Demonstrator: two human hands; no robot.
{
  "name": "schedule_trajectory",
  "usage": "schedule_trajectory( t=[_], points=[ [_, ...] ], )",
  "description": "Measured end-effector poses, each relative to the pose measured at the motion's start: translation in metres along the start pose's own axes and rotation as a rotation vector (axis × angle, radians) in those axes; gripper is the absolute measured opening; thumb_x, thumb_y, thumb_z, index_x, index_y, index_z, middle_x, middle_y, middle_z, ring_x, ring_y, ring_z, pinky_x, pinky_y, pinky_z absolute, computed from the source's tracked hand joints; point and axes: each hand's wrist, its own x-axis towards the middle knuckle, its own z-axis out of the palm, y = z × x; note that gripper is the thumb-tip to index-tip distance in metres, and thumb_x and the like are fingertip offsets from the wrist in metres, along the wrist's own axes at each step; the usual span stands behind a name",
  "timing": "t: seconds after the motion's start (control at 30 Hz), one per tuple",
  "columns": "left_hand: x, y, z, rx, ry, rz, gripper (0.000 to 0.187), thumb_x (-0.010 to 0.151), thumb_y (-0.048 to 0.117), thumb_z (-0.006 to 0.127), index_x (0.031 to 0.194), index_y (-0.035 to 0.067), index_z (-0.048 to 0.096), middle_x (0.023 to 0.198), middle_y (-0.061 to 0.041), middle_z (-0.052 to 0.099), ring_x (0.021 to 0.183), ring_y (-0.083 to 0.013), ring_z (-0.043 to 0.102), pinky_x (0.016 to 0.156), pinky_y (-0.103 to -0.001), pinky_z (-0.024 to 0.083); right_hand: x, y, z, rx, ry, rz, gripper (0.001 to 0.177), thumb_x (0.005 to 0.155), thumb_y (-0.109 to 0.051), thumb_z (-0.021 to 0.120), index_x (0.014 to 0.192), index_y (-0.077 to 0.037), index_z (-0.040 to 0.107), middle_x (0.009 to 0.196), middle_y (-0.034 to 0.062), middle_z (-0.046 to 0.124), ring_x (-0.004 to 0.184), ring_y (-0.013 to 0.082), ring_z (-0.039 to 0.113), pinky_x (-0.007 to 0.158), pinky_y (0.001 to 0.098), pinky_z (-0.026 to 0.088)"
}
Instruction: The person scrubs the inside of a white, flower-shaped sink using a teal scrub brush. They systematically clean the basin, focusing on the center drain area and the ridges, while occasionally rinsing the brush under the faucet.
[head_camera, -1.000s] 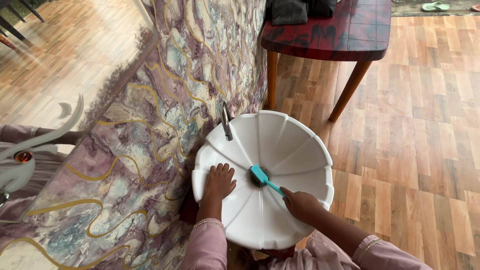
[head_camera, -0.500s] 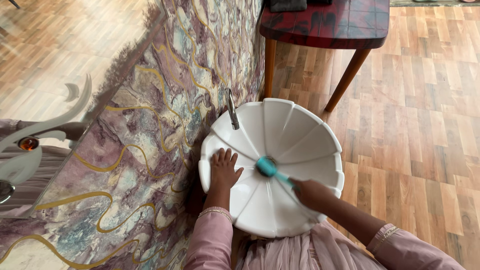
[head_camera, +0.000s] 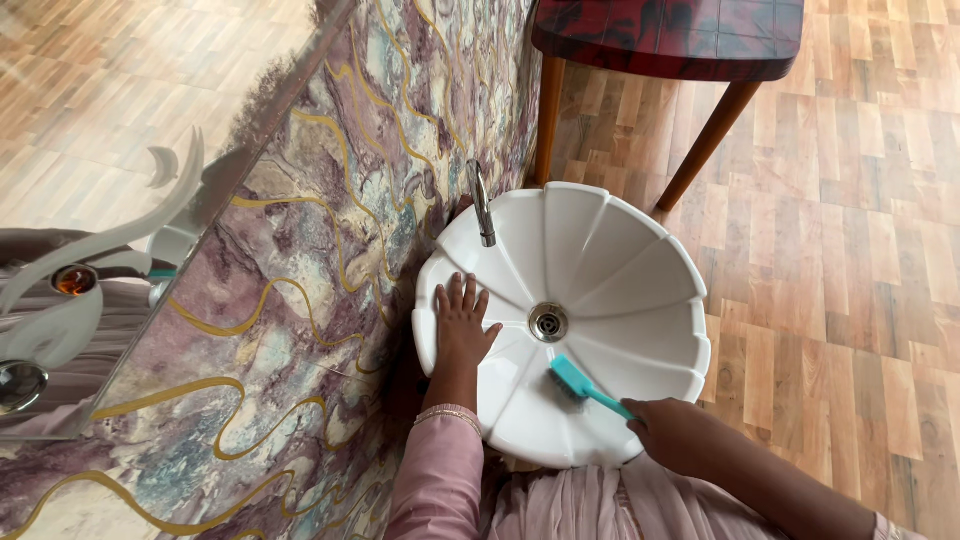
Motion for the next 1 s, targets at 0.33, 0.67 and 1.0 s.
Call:
schedule_trajectory(
  t=[0.33, 0.67, 1.0],
  points=[
    [-0.005, 0.004, 0.004, -0.004, 0.022, 0.003, 0.075, 0.102, 0.065, 0.024, 0.165, 0.025, 0.018, 0.173, -0.01, 0.002, 0.158, -0.0338, -0.001, 0.122, -0.061, 0.0, 0.069, -0.05, -0.023, 0.046, 0.13, 0.055, 0.046, 0.103, -0.03, 0.047, 0.147, -0.015, 0.051, 0.09, 0.0202, 0.074, 0.078, 0.039, 0.072, 0.076, 0.0507, 0.057],
    [0.001, 0.002, 0.002, -0.009, -0.003, 0.016, 0.071, 0.104, 0.058, 0.026, 0.165, 0.023, 0.016, 0.173, -0.01, 0.0, 0.158, -0.0343, -0.002, 0.122, -0.061, 0.0, 0.089, -0.069, -0.023, 0.089, 0.109, -0.086, 0.044, 0.102, -0.031, 0.05, 0.143, -0.017, 0.058, 0.095, 0.0191, 0.074, 0.079, 0.0352, 0.071, 0.079, 0.0484, 0.056],
    [0.013, 0.009, 0.023, -0.015, 0.092, -0.015, 0.063, 0.107, 0.039, 0.028, 0.164, 0.015, 0.016, 0.172, -0.007, 0.005, 0.157, -0.0318, 0.003, 0.123, -0.058, 0.003, -0.022, -0.009, -0.046, -0.167, -0.197, 0.045, 0.043, 0.103, -0.033, 0.046, 0.141, -0.017, 0.06, 0.105, 0.0137, 0.077, 0.094, 0.0301, 0.074, 0.087, 0.0439, 0.059]
  ],
)
